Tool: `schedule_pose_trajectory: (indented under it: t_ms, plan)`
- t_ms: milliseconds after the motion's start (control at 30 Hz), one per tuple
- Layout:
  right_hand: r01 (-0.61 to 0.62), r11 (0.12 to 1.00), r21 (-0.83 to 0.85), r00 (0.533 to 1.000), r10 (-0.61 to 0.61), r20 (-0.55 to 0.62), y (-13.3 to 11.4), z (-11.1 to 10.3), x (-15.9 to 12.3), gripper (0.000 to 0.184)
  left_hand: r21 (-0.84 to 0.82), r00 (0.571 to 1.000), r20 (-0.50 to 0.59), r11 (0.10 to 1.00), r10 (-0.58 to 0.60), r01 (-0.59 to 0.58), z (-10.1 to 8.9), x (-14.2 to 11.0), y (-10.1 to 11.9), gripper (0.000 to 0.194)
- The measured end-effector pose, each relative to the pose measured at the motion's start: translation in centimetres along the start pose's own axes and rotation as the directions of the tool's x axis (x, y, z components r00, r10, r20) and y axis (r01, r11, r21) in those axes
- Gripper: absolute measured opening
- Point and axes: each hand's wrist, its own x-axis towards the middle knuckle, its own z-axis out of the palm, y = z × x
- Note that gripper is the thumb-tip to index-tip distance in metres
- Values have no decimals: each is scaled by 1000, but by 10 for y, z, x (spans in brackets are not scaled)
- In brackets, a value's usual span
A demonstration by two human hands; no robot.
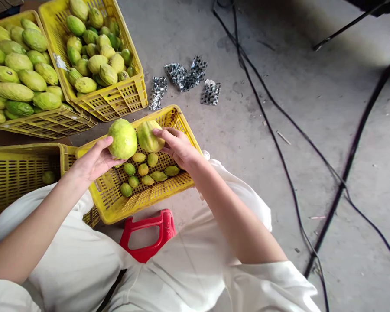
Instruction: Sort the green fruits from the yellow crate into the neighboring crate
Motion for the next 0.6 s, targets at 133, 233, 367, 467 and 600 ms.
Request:
schedule_pose_trajectory:
  t_ms: [133, 233, 367, 467, 600]
  plan:
    - [-31, 999, 42, 999, 30, 12, -3, 1, 1, 22, 43, 999, 32, 999, 31, -33, -1, -2, 7, 39]
    - [-15, 998, 68, 999, 12, 43, -8, 1, 0, 21, 60, 995, 89, 997, 52, -58, 1, -4, 11, 42]
    - [-8, 998, 56, 997, 3, 81, -11, 0, -2, 23, 60, 992, 114, 996, 56, -63, 4, -7, 9, 47]
    - [-12, 1000, 27, 995, 9, 103, -9, 1, -4, 28, 56, 994, 98, 997, 39, -45, 4, -7, 5, 49]
    - [-13, 1000, 19, 985, 9, 175, -8, 2, -7, 28, 35, 997, 76, 999, 19, -21, 2, -5, 3, 49]
